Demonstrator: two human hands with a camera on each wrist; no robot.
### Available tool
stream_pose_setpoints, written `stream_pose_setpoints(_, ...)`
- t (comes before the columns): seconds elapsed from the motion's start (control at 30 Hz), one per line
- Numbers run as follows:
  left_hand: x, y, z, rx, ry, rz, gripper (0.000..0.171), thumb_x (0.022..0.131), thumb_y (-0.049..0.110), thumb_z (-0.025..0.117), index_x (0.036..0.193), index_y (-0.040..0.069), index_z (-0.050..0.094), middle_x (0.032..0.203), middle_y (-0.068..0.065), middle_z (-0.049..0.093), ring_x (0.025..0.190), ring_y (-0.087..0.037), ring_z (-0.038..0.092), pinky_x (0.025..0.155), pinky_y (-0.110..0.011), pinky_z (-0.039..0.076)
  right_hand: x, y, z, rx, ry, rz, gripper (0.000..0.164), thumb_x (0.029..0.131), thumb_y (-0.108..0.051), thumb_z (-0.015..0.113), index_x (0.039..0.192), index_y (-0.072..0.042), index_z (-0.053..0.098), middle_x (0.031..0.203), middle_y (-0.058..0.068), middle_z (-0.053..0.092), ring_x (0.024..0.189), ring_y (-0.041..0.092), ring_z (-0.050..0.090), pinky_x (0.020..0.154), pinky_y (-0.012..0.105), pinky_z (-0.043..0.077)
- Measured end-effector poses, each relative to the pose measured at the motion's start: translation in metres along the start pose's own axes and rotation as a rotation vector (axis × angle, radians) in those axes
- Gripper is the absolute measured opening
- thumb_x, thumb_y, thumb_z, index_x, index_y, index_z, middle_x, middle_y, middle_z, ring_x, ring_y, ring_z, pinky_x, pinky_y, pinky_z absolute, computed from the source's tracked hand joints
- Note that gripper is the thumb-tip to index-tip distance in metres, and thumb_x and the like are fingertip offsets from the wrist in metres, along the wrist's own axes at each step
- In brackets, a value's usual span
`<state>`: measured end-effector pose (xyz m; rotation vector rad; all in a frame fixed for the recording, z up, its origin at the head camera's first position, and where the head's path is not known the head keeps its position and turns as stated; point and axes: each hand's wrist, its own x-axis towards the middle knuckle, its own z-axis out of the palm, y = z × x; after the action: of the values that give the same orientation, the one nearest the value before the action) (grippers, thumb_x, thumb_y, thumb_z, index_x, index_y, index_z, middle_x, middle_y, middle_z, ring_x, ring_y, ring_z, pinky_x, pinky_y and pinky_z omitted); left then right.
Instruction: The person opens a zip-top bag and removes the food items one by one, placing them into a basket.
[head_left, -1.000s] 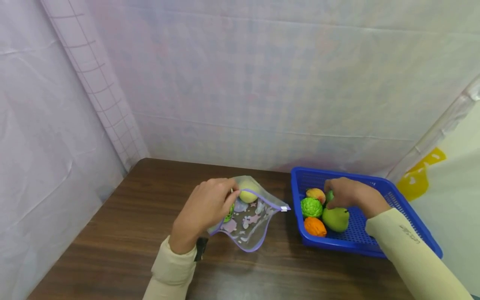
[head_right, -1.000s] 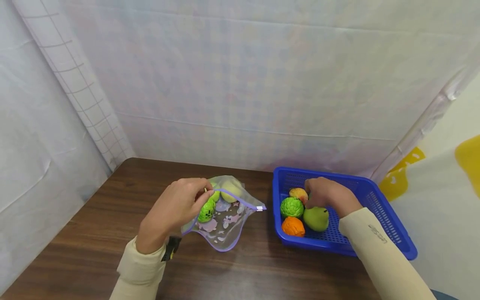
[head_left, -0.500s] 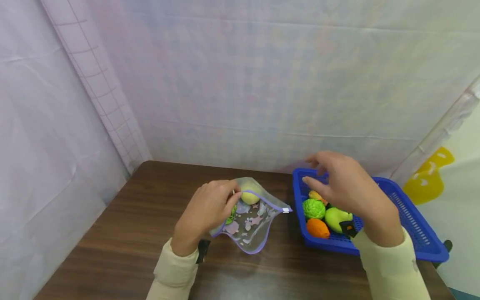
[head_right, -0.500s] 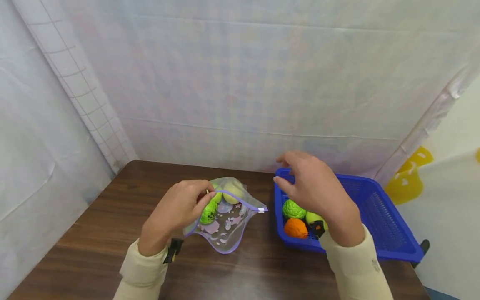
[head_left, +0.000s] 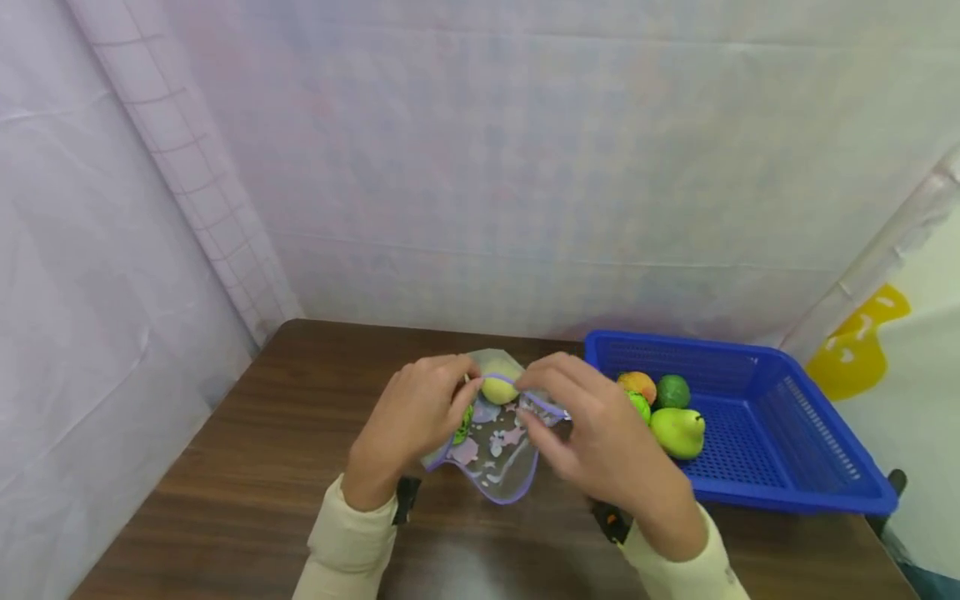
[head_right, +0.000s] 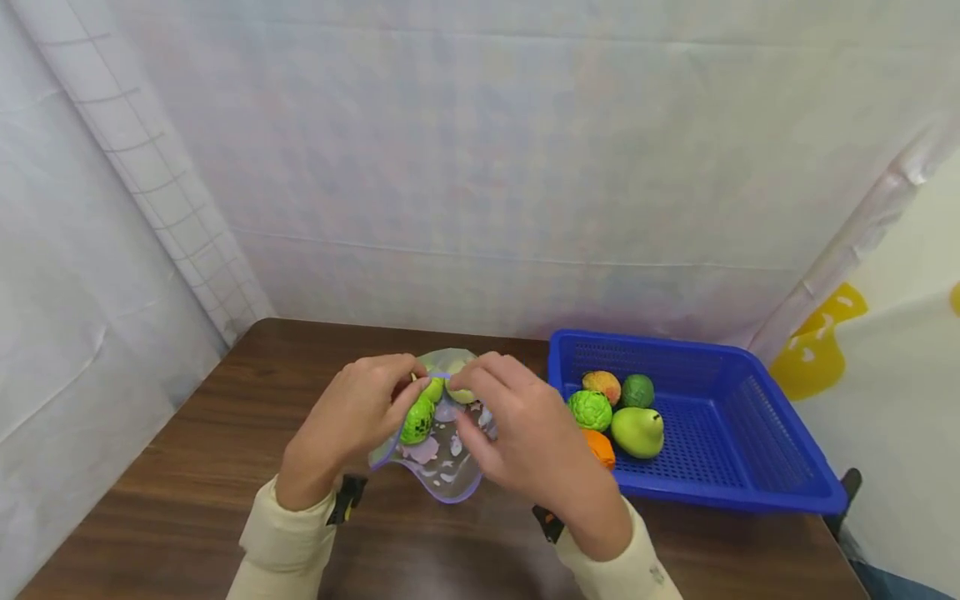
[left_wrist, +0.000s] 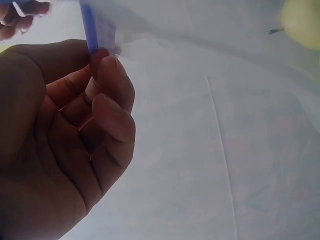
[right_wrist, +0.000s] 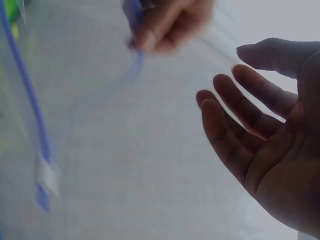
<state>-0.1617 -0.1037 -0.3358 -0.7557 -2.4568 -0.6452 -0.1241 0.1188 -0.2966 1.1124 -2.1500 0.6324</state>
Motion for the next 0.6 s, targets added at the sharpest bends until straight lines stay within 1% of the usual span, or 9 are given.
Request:
stream_pose_setpoints(0.1,-0.001,0.0,-0.001,0.0,-0.004,-0.002,0.008,0.097,0.018,0.067,0.092,0.013,0.07,0.083,0.003,0.069,0.065,-0.007,0.054,0.057,-0.027,0.047,-0.002,-0.004,0.018,-0.019,-0.053,0.038,0.021,0.085,-0.014,0.076,0.104,-0.011,0.068,0.106,-0.001,0.066,0.093,0.013,0.062,0.076,0.028,0.054)
stream_pose_setpoints(0.23,-0.001,0.001,-0.002,-0.004,-0.008,-0.011,0.008,0.097,0.018,0.066,0.093,0.013,0.07,0.084,0.003,0.069,0.064,-0.006,0.052,0.056,-0.025,0.045,-0.004,-0.004,0.031,-0.024,-0.131,0.109,0.018,0.086,-0.016,0.077,0.102,-0.014,0.068,0.1,-0.004,0.068,0.081,0.008,0.062,0.069,0.024,0.053)
stream_pose_setpoints(0.33,-0.001,0.001,-0.003,-0.005,-0.011,-0.017,0.007,0.097,0.017,0.066,0.093,0.012,0.07,0.083,0.003,0.069,0.064,-0.007,0.052,0.056,-0.026,0.045,-0.004,-0.006,0.037,-0.024,-0.223,0.155,0.017,0.087,-0.017,0.076,0.102,-0.015,0.069,0.097,-0.005,0.07,0.077,0.005,0.063,0.067,0.022,0.053)
stream_pose_setpoints(0.4,-0.001,0.001,-0.003,-0.004,-0.014,-0.016,0.008,0.097,0.018,0.066,0.093,0.012,0.07,0.083,0.003,0.068,0.063,-0.007,0.052,0.056,-0.026,0.045,-0.003,-0.007,0.043,-0.039,-0.284,0.167,0.016,0.088,-0.019,0.076,0.102,-0.015,0.071,0.096,-0.005,0.071,0.078,0.005,0.064,0.069,0.022,0.054)
stream_pose_setpoints(0.47,-0.002,0.002,-0.004,-0.005,-0.012,-0.013,0.008,0.097,0.018,0.066,0.093,0.012,0.07,0.082,0.003,0.068,0.063,-0.007,0.051,0.056,-0.027,0.045,-0.003,-0.008,0.052,-0.077,-0.331,0.167,0.016,0.088,-0.022,0.075,0.102,-0.016,0.072,0.095,-0.006,0.07,0.077,0.006,0.063,0.067,0.024,0.054)
stream_pose_setpoints(0.53,-0.002,0.002,-0.004,-0.007,-0.013,-0.012,0.008,0.097,0.018,0.066,0.093,0.013,0.07,0.082,0.004,0.068,0.063,-0.007,0.052,0.056,-0.027,0.045,-0.003,-0.008,0.063,-0.122,-0.358,0.159,0.017,0.087,-0.024,0.075,0.102,-0.016,0.072,0.094,-0.006,0.068,0.075,0.008,0.062,0.066,0.026,0.053)
stream_pose_setpoints(0.6,-0.002,0.002,-0.004,-0.007,-0.014,-0.013,0.007,0.097,0.018,0.066,0.093,0.014,0.07,0.083,0.003,0.068,0.064,-0.007,0.053,0.056,-0.028,0.046,-0.004,-0.006,0.074,-0.167,-0.37,0.147,0.023,0.085,-0.025,0.076,0.106,-0.015,0.071,0.098,-0.005,0.067,0.077,0.01,0.062,0.067,0.029,0.053)
